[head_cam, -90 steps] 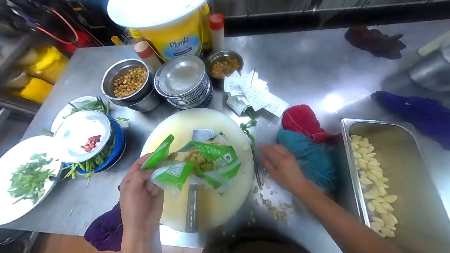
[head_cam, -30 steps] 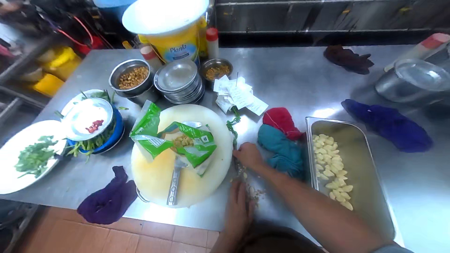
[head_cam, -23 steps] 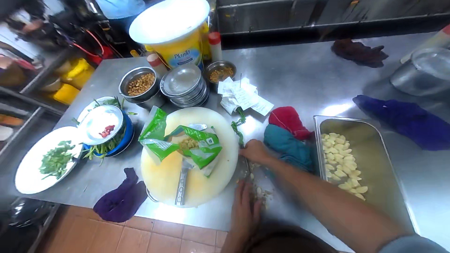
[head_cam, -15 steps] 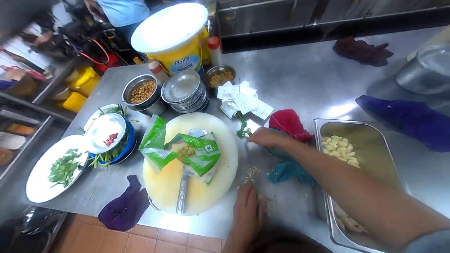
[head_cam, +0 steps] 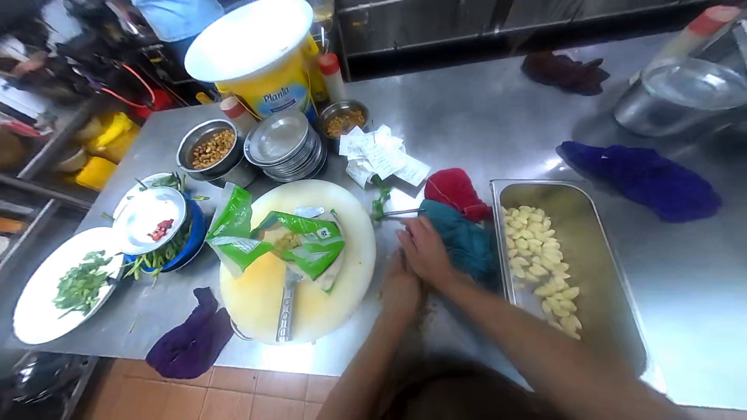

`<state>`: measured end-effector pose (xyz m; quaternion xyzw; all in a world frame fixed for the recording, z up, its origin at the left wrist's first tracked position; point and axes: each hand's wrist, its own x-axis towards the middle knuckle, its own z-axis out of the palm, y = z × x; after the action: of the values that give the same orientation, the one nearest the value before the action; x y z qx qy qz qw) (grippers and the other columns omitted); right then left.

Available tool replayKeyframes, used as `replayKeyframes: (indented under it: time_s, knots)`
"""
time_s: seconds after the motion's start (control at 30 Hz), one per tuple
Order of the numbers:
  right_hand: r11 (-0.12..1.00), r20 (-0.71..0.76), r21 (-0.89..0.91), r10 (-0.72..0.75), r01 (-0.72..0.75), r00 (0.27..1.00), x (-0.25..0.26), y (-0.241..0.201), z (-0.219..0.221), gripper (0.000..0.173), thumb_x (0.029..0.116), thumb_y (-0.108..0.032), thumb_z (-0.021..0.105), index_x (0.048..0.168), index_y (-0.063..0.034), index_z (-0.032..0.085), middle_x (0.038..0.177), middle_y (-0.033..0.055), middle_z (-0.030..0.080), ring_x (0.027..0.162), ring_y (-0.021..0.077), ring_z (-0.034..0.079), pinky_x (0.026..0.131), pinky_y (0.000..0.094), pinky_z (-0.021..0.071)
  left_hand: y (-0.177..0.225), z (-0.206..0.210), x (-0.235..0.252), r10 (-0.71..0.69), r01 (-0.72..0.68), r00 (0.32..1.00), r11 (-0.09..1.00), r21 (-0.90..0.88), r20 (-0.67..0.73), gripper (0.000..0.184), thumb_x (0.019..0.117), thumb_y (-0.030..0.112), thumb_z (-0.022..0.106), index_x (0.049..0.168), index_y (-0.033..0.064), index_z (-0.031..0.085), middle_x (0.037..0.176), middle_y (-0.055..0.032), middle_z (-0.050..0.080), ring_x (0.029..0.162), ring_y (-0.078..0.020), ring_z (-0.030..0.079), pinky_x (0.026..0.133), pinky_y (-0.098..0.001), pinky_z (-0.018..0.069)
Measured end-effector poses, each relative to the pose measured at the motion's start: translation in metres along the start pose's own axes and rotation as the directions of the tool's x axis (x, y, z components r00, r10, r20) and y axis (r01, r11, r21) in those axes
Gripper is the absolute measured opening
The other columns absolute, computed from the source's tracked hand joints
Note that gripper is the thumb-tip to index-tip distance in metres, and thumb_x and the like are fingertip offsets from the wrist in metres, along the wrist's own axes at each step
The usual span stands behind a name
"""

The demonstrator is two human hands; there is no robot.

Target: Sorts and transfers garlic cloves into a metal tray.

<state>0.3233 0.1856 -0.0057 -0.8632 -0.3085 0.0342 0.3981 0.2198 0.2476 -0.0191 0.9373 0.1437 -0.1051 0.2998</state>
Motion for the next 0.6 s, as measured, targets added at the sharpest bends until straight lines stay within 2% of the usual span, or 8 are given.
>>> replayKeyframes:
  time_s: [0.07,0.1,0.2,0.3,0.4,0.47,0.53,0.6]
  knots:
    - [0.998,-0.075,0.035,0.046,-0.044,0.996,-0.029,0.003,0.0,0.032,0.1059,-0.023,0.054,0.123,0.0012,0.067,0.113,0.0204,0.064,0.094,0.0309,0.067,0.081,0.0468,0.059,-0.011,0.009,-0.029,0.212,-0.207,0.973,0.976,-0.064,0.091,0.056,0.104,0.04,0.054,0.144,0.0005,0.056,0.153,-0.0226,0.048,0.143,-0.0343,0.047,0.118,-0.0464,0.0396]
    - [0.997,-0.112,0.041,0.074,-0.07,0.991,-0.044,0.002,-0.003,0.032,0.1055,-0.022,0.054,0.123,0.0016,0.067,0.115,0.0209,0.063,0.096,0.0309,0.067,0.082,0.0462,0.059,-0.018,0.017,-0.044,0.327,-0.323,0.944,0.943,-0.078,0.042,0.055,0.1036,0.04,0.056,0.141,0.0,0.059,0.149,-0.0221,0.052,0.14,-0.035,0.05,0.116,-0.0472,0.0413]
    - [0.977,-0.185,0.089,0.207,-0.193,0.961,-0.079,-0.014,-0.021,0.037,0.1047,-0.023,0.053,0.131,0.0003,0.064,0.127,0.0213,0.06,0.117,0.0339,0.06,0.096,0.0492,0.0538,-0.039,0.022,-0.059,0.523,-0.529,0.787,0.845,0.078,-0.328,0.043,0.1009,0.03,0.06,0.13,-0.001,0.067,0.138,-0.0196,0.063,0.129,-0.0349,0.061,0.108,-0.0504,0.0503]
    - [0.939,-0.144,0.07,0.343,-0.336,0.928,-0.12,-0.018,-0.038,0.044,0.1031,-0.025,0.055,0.139,0.0005,0.058,0.136,0.0243,0.056,0.128,0.0389,0.054,0.105,0.0544,0.0484,-0.051,-0.001,-0.058,0.474,-0.436,0.751,0.879,0.195,-0.46,0.041,0.0975,0.023,0.064,0.131,-0.002,0.066,0.141,-0.0221,0.061,0.131,-0.037,0.059,0.109,-0.0528,0.0488]
    - [0.871,-0.141,-0.059,0.477,-0.488,0.868,-0.153,-0.005,-0.042,0.053,0.1002,-0.023,0.062,0.144,0.0057,0.051,0.147,0.031,0.048,0.133,0.0459,0.051,0.108,0.0584,0.0466,-0.057,-0.02,-0.054,0.302,-0.21,0.836,0.948,0.24,-0.459,0.062,0.0953,0.033,0.069,0.142,-0.0055,0.055,0.15,-0.0323,0.046,0.136,-0.0471,0.051,0.108,-0.057,0.0481]
    - [0.798,-0.128,-0.155,0.568,-0.582,0.813,-0.157,0.001,-0.037,0.062,0.1012,-0.026,0.061,0.15,0.0081,0.042,0.157,0.0324,0.036,0.141,0.048,0.043,0.113,0.0601,0.041,-0.061,-0.021,-0.048,0.186,-0.075,0.88,0.963,0.259,-0.437,0.079,0.0937,0.042,0.069,0.149,-0.0088,0.044,0.155,-0.0376,0.035,0.141,-0.0524,0.041,0.112,-0.0599,0.042]
    - [0.75,-0.149,-0.235,0.6,-0.618,0.786,-0.158,0.013,-0.024,0.066,0.1042,-0.032,0.055,0.153,0.0086,0.037,0.161,0.0318,0.031,0.147,0.0464,0.037,0.117,0.0575,0.0365,-0.069,-0.015,-0.043,0.186,-0.062,0.881,0.957,0.284,-0.434,0.084,0.0934,0.048,0.067,0.148,-0.0117,0.043,0.153,-0.039,0.037,0.143,-0.0535,0.038,0.116,-0.0615,0.0356]
    - [0.782,-0.202,-0.276,0.522,-0.559,0.829,-0.171,0.03,-0.009,0.062,0.1056,-0.034,0.05,0.151,0.0081,0.043,0.159,0.0292,0.036,0.147,0.0422,0.039,0.118,0.0547,0.0369,-0.076,-0.012,-0.044,0.284,-0.16,0.873,0.935,0.317,-0.396,0.082,0.0951,0.051,0.062,0.145,-0.0123,0.047,0.15,-0.0362,0.044,0.141,-0.0517,0.043,0.116,-0.0612,0.0364]
